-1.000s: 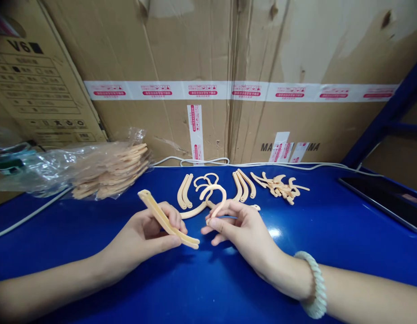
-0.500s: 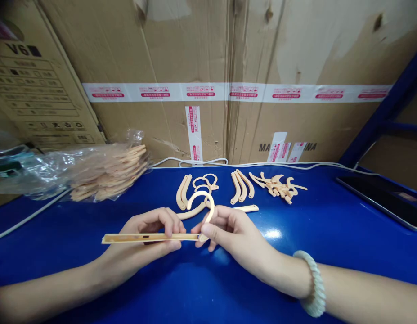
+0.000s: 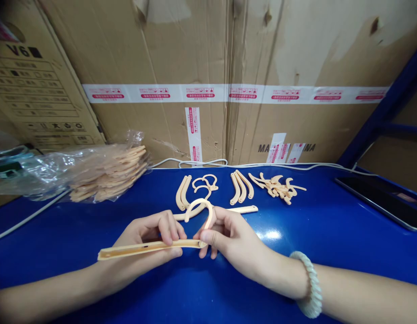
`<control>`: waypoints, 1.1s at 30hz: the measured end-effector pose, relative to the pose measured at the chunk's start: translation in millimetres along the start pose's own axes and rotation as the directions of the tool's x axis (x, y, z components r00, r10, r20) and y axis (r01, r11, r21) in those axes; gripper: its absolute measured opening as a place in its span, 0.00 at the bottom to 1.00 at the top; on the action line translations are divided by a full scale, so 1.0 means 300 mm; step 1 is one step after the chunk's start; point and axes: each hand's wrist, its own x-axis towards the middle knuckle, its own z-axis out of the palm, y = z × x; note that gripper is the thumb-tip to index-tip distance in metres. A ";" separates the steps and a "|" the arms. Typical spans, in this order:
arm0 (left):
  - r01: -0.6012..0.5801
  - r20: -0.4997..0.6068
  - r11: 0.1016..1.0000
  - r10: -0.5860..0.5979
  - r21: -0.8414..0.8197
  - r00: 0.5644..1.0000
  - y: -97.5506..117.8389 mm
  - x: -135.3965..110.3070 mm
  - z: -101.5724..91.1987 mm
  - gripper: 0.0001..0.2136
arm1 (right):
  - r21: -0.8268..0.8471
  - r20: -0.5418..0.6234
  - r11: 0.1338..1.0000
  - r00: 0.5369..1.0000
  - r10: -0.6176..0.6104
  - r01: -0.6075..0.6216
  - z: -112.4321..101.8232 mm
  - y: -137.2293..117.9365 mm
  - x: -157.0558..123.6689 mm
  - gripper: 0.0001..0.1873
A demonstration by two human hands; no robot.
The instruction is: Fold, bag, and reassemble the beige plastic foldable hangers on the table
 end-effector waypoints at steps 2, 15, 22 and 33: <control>0.010 0.006 1.000 -0.010 -0.004 1.000 -0.001 0.000 0.003 0.10 | -0.006 -0.002 1.000 1.000 0.005 -0.005 0.006 0.001 0.001 0.22; 0.061 -0.041 0.980 -0.054 0.192 0.998 0.023 -0.002 0.018 0.12 | -0.074 -0.086 0.997 0.996 -0.018 0.012 0.028 0.014 -0.001 0.18; 0.216 -0.193 0.976 -0.220 -0.039 0.956 0.041 0.022 0.029 0.12 | -0.162 -0.086 0.986 0.995 -0.044 0.029 0.035 -0.012 -0.010 0.19; 0.267 -0.014 0.949 -0.274 -0.166 0.962 0.014 0.021 0.039 0.16 | -0.057 -0.025 0.998 1.000 0.001 -0.002 0.051 -0.001 -0.014 0.18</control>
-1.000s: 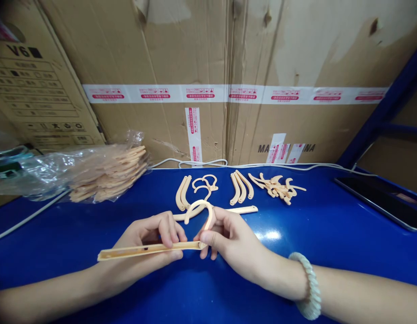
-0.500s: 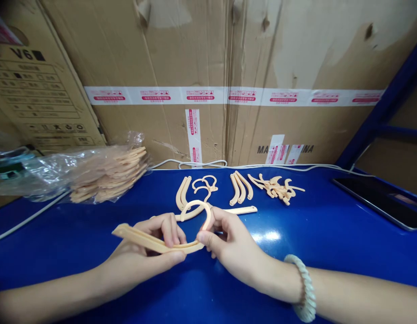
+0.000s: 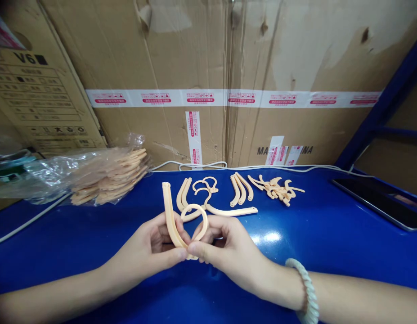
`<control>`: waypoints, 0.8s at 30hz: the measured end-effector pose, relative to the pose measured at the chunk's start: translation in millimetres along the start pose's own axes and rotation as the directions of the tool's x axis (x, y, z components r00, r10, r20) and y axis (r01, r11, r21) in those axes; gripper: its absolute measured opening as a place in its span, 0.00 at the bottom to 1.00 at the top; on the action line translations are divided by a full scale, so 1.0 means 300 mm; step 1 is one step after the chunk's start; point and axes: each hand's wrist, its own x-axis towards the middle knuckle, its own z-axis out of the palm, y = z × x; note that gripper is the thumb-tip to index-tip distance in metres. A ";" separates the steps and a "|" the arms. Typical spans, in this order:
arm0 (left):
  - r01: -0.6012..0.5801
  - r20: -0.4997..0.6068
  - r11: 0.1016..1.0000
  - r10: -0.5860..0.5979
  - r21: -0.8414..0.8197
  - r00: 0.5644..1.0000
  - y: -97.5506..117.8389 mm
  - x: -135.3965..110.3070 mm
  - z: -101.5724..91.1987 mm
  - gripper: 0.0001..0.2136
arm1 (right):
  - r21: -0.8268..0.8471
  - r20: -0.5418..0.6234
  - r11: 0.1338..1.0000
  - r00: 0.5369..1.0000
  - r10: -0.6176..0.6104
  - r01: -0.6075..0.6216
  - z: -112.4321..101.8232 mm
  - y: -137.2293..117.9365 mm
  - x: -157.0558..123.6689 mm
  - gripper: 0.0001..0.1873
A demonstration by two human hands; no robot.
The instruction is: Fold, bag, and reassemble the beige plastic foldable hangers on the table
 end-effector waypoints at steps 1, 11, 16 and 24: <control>0.008 -0.004 1.000 -0.008 -0.002 1.000 -0.002 0.001 -0.001 0.16 | 0.004 0.009 1.000 1.000 0.003 -0.003 -0.003 -0.004 0.002 0.18; 0.004 -0.093 1.000 -0.006 -0.023 0.996 0.013 0.004 -0.001 0.19 | -0.689 -0.078 0.692 0.927 -0.366 0.215 -0.314 -0.107 0.115 0.11; -0.015 -0.079 0.998 0.010 -0.061 0.997 0.011 0.003 -0.001 0.18 | -0.837 0.239 0.430 0.933 -0.268 0.338 -0.403 -0.066 0.141 0.07; -0.048 -0.088 0.994 0.040 -0.097 0.995 0.014 0.010 0.007 0.18 | -0.677 -0.154 0.678 0.846 -0.510 0.286 -0.340 -0.083 0.127 0.11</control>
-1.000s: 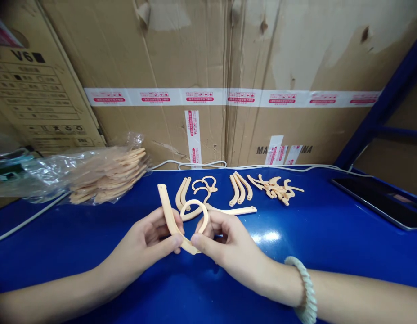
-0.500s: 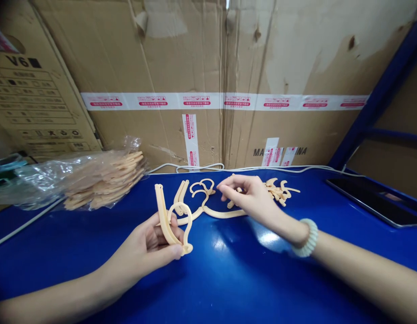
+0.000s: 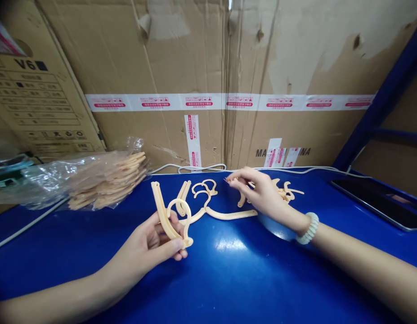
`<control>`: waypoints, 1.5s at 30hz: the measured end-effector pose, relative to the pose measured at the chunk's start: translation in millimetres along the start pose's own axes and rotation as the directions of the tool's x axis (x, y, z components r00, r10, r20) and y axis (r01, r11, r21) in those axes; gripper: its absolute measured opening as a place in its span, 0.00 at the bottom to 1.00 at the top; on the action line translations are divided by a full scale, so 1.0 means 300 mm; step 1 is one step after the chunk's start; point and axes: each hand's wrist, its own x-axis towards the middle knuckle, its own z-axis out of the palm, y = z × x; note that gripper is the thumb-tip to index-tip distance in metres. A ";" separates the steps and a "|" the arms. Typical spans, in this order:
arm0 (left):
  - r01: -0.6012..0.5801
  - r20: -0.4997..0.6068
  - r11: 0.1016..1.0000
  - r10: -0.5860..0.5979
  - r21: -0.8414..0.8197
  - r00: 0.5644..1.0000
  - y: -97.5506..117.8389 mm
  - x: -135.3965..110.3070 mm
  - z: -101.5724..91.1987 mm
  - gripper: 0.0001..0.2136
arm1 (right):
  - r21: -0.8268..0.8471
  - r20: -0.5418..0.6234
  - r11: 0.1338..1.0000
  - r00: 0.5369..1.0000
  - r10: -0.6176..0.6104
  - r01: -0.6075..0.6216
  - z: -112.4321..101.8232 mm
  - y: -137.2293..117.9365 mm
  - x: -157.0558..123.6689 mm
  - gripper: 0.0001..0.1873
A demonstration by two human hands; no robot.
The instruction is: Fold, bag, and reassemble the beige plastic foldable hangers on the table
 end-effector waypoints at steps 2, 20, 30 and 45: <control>-0.009 -0.006 1.000 0.009 0.013 1.000 -0.002 0.003 -0.002 0.17 | 0.175 -0.176 0.983 0.980 0.094 -0.062 0.009 -0.044 -0.011 0.11; -0.038 0.004 0.993 0.038 0.109 0.999 0.005 -0.004 -0.013 0.14 | 0.763 0.253 0.377 0.779 0.573 -0.525 0.143 -0.177 -0.132 0.23; -0.010 0.027 0.996 0.008 0.089 1.000 0.009 -0.006 -0.007 0.13 | 0.665 0.485 0.378 0.757 0.438 -0.645 0.182 -0.223 -0.168 0.18; -0.026 0.051 0.996 0.021 0.089 0.998 0.003 -0.009 -0.008 0.13 | 0.578 0.523 0.571 0.802 0.289 -0.583 0.188 -0.207 -0.164 0.13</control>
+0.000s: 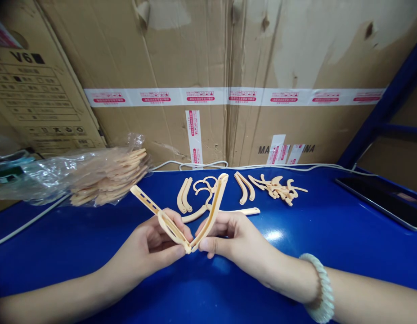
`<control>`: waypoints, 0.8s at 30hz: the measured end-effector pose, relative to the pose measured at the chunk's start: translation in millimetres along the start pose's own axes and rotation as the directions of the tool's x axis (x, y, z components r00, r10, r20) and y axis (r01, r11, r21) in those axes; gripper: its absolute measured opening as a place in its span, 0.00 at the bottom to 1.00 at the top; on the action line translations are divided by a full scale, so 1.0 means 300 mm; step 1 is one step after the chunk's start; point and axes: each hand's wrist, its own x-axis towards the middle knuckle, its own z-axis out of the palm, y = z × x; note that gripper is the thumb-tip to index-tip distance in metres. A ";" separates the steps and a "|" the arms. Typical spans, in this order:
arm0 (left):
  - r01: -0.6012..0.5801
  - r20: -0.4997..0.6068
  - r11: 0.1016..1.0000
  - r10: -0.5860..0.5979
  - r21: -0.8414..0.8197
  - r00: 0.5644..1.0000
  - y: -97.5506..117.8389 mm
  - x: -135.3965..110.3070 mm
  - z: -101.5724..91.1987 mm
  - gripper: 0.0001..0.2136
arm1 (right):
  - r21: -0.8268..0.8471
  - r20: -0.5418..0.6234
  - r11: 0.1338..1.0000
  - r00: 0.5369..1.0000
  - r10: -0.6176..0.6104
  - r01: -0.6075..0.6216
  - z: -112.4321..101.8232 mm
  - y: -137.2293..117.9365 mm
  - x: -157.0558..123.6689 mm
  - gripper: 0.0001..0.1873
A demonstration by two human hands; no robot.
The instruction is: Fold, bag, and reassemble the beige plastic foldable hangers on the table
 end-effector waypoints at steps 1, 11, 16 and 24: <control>0.002 -0.007 1.000 -0.002 0.001 1.000 -0.003 0.001 0.000 0.13 | 0.002 -0.002 1.000 1.000 0.000 0.000 -0.002 0.000 0.000 0.13; 0.056 -0.057 0.998 -0.054 0.037 0.997 -0.007 -0.003 -0.001 0.14 | -0.090 -0.006 0.990 0.994 -0.112 0.111 -0.012 0.026 -0.003 0.09; 0.035 -0.053 0.999 -0.034 0.032 0.998 -0.005 -0.005 -0.002 0.14 | -0.005 0.006 0.994 0.994 -0.113 0.113 -0.003 0.038 -0.012 0.11; 0.070 -0.084 0.998 -0.069 0.004 0.994 -0.018 0.000 -0.003 0.17 | 0.011 -0.067 0.991 0.989 -0.131 0.132 0.015 0.052 -0.017 0.12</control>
